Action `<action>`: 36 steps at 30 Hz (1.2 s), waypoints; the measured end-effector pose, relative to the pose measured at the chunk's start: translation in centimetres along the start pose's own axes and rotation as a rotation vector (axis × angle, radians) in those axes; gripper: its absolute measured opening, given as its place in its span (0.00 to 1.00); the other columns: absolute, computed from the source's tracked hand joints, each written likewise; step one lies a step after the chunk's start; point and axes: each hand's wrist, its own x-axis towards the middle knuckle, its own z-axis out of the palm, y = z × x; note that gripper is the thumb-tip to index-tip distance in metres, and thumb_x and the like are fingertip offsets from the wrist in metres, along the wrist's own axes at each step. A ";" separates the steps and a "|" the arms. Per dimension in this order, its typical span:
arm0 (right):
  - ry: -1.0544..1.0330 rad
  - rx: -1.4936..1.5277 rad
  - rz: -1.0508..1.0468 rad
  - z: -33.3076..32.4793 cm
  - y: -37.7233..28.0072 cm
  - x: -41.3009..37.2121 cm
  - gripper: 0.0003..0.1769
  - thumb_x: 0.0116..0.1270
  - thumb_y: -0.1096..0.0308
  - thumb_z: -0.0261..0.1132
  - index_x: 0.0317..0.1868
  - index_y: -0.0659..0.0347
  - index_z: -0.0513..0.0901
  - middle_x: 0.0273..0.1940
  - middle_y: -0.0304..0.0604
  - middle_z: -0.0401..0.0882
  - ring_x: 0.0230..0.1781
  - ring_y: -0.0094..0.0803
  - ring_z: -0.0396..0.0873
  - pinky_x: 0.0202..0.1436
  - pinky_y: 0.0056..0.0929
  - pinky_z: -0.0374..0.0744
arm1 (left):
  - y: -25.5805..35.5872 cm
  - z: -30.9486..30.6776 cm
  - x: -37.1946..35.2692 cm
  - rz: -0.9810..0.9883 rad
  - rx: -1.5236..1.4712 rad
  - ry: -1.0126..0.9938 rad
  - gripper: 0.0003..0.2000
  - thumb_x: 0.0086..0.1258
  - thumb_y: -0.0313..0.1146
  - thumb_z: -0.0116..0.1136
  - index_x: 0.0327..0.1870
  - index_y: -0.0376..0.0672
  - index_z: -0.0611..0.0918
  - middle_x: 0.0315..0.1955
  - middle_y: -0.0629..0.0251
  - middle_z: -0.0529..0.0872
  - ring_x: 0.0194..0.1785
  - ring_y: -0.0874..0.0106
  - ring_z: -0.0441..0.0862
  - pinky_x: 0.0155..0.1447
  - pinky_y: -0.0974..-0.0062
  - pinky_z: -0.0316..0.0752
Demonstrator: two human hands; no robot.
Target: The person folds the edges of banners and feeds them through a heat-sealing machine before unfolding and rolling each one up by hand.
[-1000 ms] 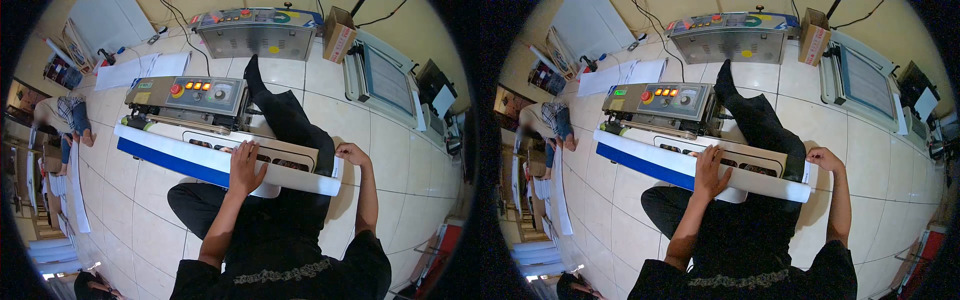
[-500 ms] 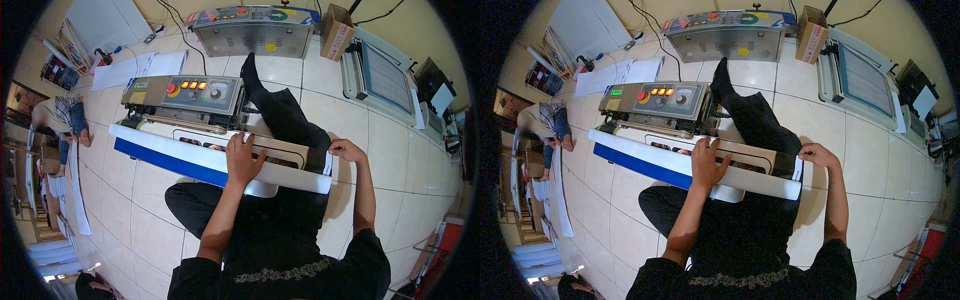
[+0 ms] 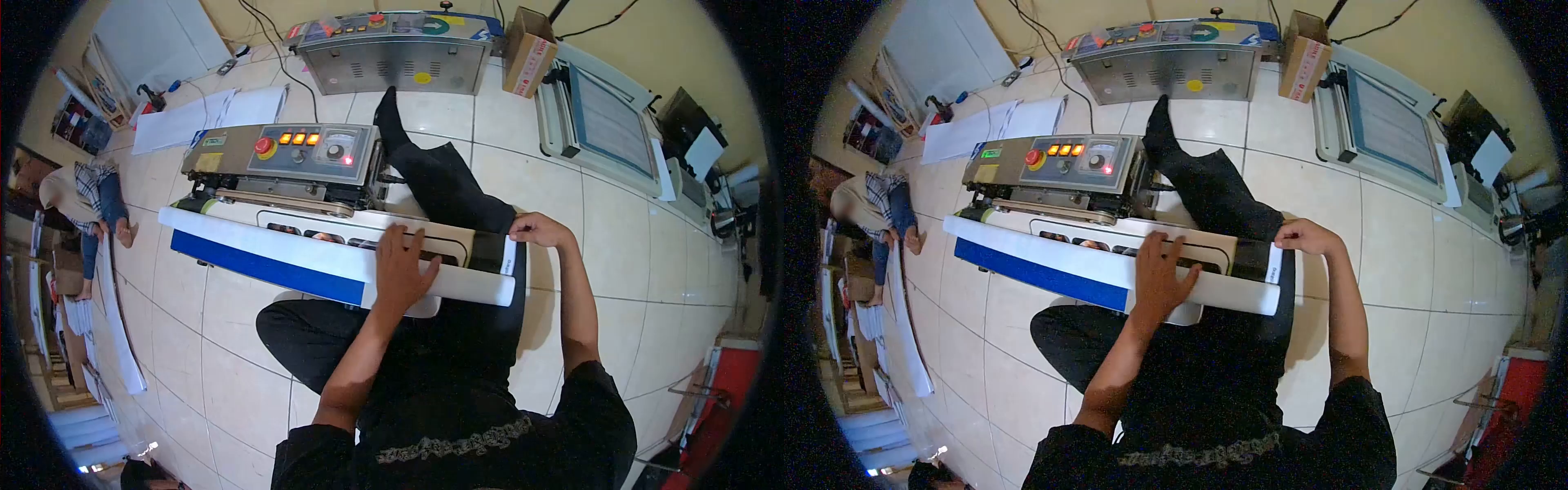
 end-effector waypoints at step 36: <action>-0.098 0.004 -0.191 2.5 -3.5 6.4 0.11 0.68 0.66 0.65 0.32 0.66 0.81 0.30 0.37 0.71 0.34 0.26 0.70 0.41 0.27 0.70 | 4.7 -1.1 -9.1 0.027 -0.083 -0.325 0.36 0.68 0.55 0.54 0.70 0.38 0.66 0.69 0.48 0.63 0.75 0.53 0.55 0.77 0.47 0.43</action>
